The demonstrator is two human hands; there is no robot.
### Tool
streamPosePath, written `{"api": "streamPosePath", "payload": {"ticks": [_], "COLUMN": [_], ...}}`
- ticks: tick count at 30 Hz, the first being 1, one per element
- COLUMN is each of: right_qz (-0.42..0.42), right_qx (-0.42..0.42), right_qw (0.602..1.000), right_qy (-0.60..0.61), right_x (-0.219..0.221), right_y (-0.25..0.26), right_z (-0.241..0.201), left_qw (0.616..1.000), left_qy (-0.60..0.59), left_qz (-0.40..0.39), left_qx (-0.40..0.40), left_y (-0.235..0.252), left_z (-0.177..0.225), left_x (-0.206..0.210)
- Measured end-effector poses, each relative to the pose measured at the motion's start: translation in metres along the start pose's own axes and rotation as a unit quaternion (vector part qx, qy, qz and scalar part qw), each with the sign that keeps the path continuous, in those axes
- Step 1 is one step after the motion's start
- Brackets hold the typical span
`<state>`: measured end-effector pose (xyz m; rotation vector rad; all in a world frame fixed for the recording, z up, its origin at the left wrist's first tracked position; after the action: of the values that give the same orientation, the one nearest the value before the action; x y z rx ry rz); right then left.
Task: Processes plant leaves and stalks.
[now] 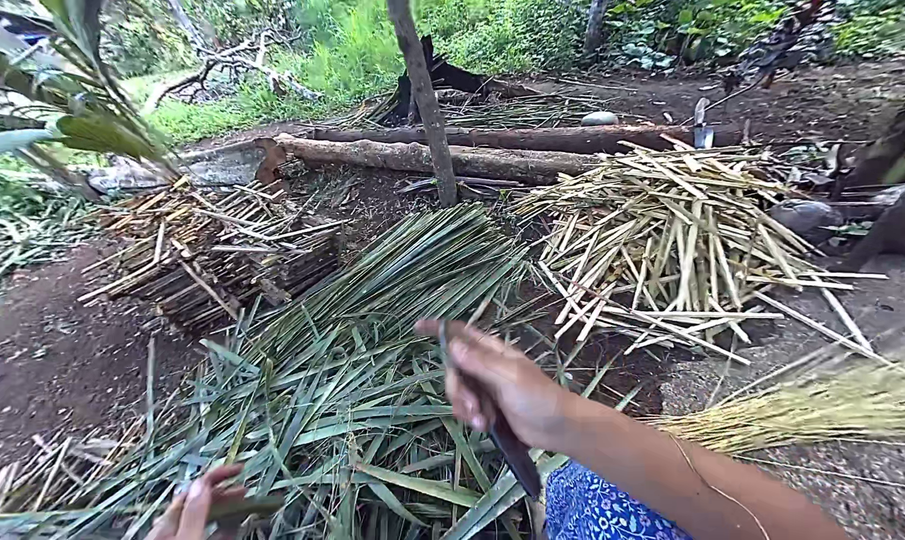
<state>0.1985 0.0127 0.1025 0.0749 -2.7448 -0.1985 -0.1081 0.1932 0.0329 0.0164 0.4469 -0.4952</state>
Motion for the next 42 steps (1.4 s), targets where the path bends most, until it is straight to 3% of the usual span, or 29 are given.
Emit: {"api": "streamPosePath", "payload": {"ticks": [3,6,11,18,22,24,27,30,35,42], "right_qz": [-0.149,-0.209,-0.19,-0.059,-0.009,-0.053,-0.16,-0.203,-0.144,-0.054], "right_qx": [0.213,0.29,0.173,0.121,0.087,0.077,0.098,0.095,0.063,0.068], "right_qw": [0.965,0.934,0.965,0.986,0.992,0.992,0.981,0.974,0.987,0.996], "right_qy": [-0.02,-0.025,0.053,0.095,0.095,0.087,0.056,0.031,0.027,-0.018], "right_x": [0.05,0.081,0.095,0.068,0.045,0.045,0.063,0.077,0.064,0.042], "right_y": [0.001,-0.005,0.01,0.016,0.019,0.018,0.01,0.007,0.01,0.011], "right_z": [0.067,0.104,0.097,0.084,0.067,0.062,0.065,0.068,0.062,0.052], "left_qw": [0.972,0.943,0.915,0.903,0.923,0.921,0.907,0.894,0.89,0.899], "left_qy": [-0.226,-0.32,-0.402,-0.412,-0.323,-0.299,-0.341,-0.397,-0.409,-0.352], "left_qz": [0.061,0.087,0.003,-0.075,0.005,0.036,0.051,0.036,0.016,0.031], "left_qx": [0.026,0.027,0.041,0.095,0.206,0.247,0.243,0.207,0.201,0.259], "left_y": [-0.013,-0.023,-0.036,-0.046,-0.051,-0.053,-0.054,-0.053,-0.056,-0.056], "left_z": [0.036,0.054,0.07,0.088,0.095,0.098,0.097,0.094,0.096,0.103], "left_x": [0.038,0.062,0.105,0.134,0.101,0.09,0.091,0.104,0.11,0.101]}}
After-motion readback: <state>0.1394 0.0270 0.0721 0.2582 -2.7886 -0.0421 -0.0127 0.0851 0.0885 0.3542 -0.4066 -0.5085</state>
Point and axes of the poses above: each hand's wrist, its own y-axis towards the middle knuckle, its own x-axis out of the palm, z = x × y, the point moved 10 cm from there along y, towards the middle knuckle, and after that the axes turned 11 degrees about -z, right-handed, at the moved point
